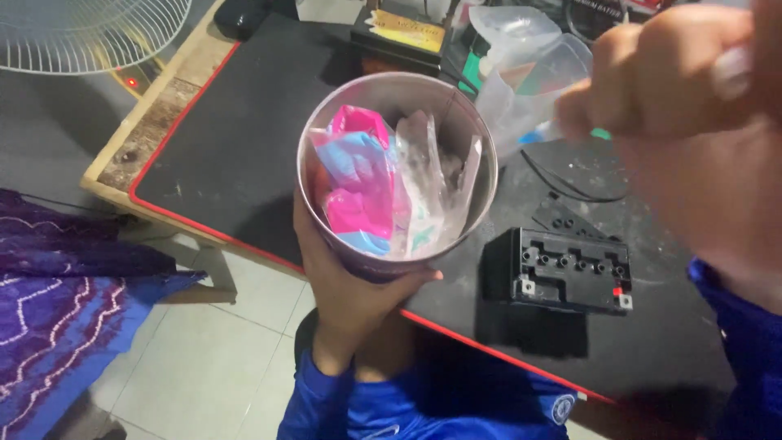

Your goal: Using a syringe to fill the individual cells of a lead-acid battery with electrolyte liquid and cleaning the tool with a cloth.

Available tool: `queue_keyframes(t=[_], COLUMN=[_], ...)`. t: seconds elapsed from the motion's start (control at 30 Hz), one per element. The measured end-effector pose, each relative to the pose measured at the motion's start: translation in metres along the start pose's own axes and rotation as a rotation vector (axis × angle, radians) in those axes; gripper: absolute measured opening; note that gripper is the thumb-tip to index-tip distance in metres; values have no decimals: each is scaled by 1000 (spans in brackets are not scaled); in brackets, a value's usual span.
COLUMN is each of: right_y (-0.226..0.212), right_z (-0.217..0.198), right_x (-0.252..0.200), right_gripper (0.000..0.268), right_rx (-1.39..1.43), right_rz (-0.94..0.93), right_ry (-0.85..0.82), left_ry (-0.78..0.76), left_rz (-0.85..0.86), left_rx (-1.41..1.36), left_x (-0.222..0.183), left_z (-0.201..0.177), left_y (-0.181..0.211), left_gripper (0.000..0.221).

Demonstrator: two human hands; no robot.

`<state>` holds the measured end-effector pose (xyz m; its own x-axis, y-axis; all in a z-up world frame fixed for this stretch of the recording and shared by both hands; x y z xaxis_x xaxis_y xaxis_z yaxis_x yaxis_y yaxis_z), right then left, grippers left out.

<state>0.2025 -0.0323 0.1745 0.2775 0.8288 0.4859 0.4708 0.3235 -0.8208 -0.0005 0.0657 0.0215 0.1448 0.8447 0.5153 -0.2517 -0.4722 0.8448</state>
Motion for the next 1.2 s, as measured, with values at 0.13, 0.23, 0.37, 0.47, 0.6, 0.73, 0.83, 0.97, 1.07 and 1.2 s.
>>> queue_keyframes(t=[0.13, 0.23, 0.37, 0.47, 0.6, 0.73, 0.83, 0.97, 1.07, 1.2], right_y=[-9, -5, -4, -3, 0, 0, 0, -1, 2, 4], right_z=[25, 36, 40, 44, 46, 51, 55, 54, 53, 46], right_x=[19, 20, 22, 24, 23, 34, 34, 37, 35, 31], right_gripper=[30, 39, 52, 39, 23, 31, 41, 51, 52, 60], right_rx=[352, 541, 596, 532, 482, 466, 466, 492, 557, 553], right_rz=[87, 298, 448, 474, 485, 427, 400, 356, 361, 290], right_ry=[-70, -138, -130, -115, -70, -104, -128, -153, -131, -117], left_ry=[-4, -7, -6, -8, 1, 10, 6, 23, 38, 162], left_rz=[-28, -30, -45, -57, -36, -62, -53, -60, 74, 336], left_rx=[93, 137, 103, 135, 35, 33, 38, 84, -6, 125], left_x=[6, 4, 9, 10, 11, 13, 11, 7, -1, -4], left_z=[-2, -3, -3, -3, 0, 2, 1, -3, -5, -25], left_y=[5, 3, 4, 3, 1, 0, 4, -5, -16, 0], left_gripper=[133, 132, 131, 130, 123, 125, 122, 130, 112, 69])
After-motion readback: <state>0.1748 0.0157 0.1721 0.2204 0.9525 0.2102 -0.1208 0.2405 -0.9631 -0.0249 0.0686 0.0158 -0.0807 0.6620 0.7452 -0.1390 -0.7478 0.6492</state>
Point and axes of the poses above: each hand's wrist, its own x-axis towards the middle knuckle, its own z-axis out of the palm, y = z × x, the point moved 3 cm from there along x, towards the middle knuckle, and after that the axes turned 10 degrees about y, right-handed, at the moved point
